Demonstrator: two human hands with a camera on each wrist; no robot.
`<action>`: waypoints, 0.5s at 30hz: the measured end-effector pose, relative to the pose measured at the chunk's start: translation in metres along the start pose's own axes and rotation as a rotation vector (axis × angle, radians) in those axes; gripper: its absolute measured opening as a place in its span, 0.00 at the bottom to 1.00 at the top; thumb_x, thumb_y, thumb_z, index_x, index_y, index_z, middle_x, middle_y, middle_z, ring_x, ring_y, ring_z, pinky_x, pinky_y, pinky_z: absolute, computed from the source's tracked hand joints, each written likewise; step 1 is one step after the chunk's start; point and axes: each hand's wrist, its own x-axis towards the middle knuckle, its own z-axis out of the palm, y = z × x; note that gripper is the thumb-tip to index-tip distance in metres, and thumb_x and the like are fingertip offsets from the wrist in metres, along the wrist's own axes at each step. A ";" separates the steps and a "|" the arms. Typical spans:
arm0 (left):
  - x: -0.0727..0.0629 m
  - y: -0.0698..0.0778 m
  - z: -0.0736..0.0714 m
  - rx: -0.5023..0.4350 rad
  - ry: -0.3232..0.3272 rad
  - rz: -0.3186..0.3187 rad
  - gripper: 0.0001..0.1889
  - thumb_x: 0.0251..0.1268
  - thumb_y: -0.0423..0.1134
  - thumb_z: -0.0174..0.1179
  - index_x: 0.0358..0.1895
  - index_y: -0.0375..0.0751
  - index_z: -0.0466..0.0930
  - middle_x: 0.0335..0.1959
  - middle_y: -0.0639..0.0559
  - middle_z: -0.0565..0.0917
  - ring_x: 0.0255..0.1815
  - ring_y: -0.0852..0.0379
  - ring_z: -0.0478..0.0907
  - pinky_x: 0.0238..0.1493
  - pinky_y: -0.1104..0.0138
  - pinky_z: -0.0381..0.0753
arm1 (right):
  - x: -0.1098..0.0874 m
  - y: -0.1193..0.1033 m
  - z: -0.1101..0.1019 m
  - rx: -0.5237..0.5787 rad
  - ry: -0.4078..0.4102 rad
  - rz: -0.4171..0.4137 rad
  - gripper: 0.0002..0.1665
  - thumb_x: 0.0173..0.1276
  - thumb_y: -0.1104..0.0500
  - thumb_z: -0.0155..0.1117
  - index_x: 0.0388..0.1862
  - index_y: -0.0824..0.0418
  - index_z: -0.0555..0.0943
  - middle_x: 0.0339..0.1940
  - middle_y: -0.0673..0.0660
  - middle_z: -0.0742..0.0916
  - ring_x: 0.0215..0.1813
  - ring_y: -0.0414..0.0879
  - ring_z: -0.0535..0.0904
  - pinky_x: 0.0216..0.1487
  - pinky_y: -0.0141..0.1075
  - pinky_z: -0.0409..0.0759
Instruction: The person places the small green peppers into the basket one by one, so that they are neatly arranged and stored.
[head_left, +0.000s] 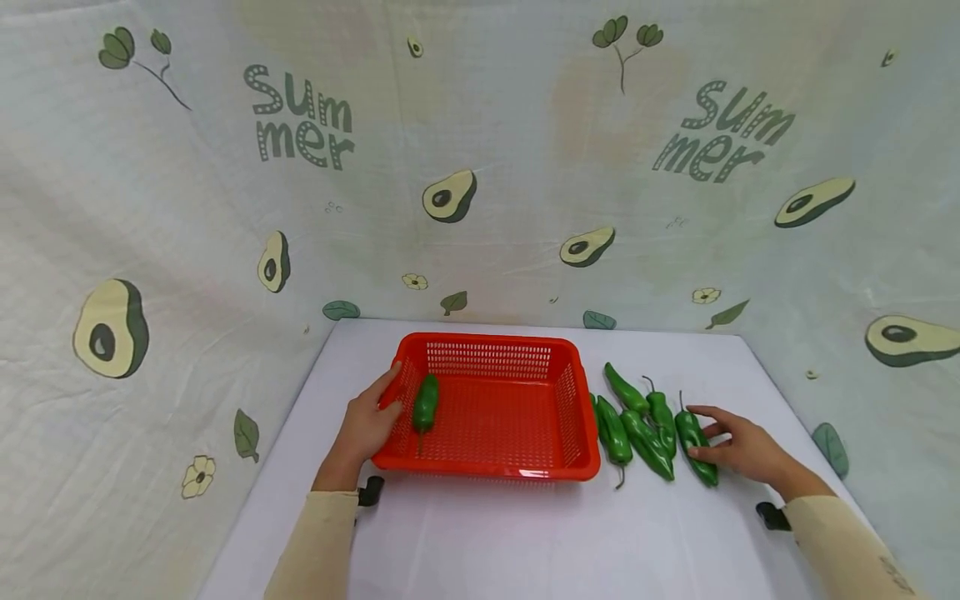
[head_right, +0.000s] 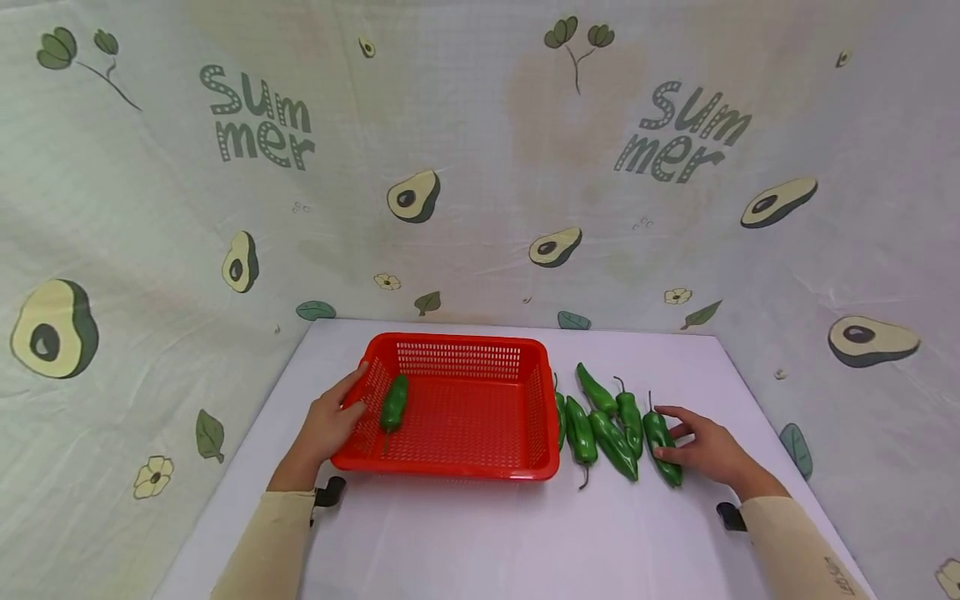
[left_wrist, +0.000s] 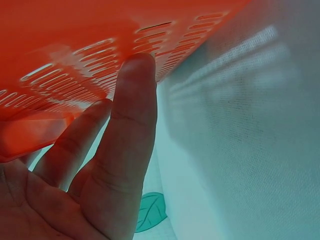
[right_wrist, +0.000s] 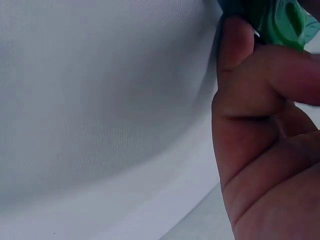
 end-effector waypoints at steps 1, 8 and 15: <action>0.000 0.000 0.000 0.002 0.001 -0.002 0.35 0.76 0.43 0.53 0.84 0.70 0.59 0.77 0.43 0.71 0.50 0.43 0.78 0.36 0.61 0.84 | 0.000 -0.001 0.001 -0.007 0.000 0.000 0.54 0.63 0.40 0.80 0.79 0.61 0.68 0.52 0.67 0.85 0.48 0.57 0.85 0.43 0.51 0.84; -0.001 -0.002 -0.001 0.000 -0.001 -0.004 0.35 0.77 0.44 0.53 0.84 0.69 0.59 0.78 0.42 0.70 0.49 0.42 0.79 0.36 0.61 0.85 | -0.002 -0.007 0.001 -0.028 0.020 0.013 0.50 0.62 0.42 0.80 0.76 0.61 0.69 0.50 0.67 0.86 0.43 0.54 0.87 0.43 0.53 0.84; -0.001 -0.002 0.000 -0.004 0.001 0.003 0.35 0.76 0.44 0.53 0.84 0.71 0.60 0.76 0.43 0.72 0.46 0.44 0.80 0.36 0.61 0.84 | -0.005 -0.005 0.002 -0.026 0.047 0.012 0.50 0.62 0.42 0.80 0.75 0.62 0.69 0.53 0.72 0.85 0.44 0.56 0.86 0.44 0.55 0.84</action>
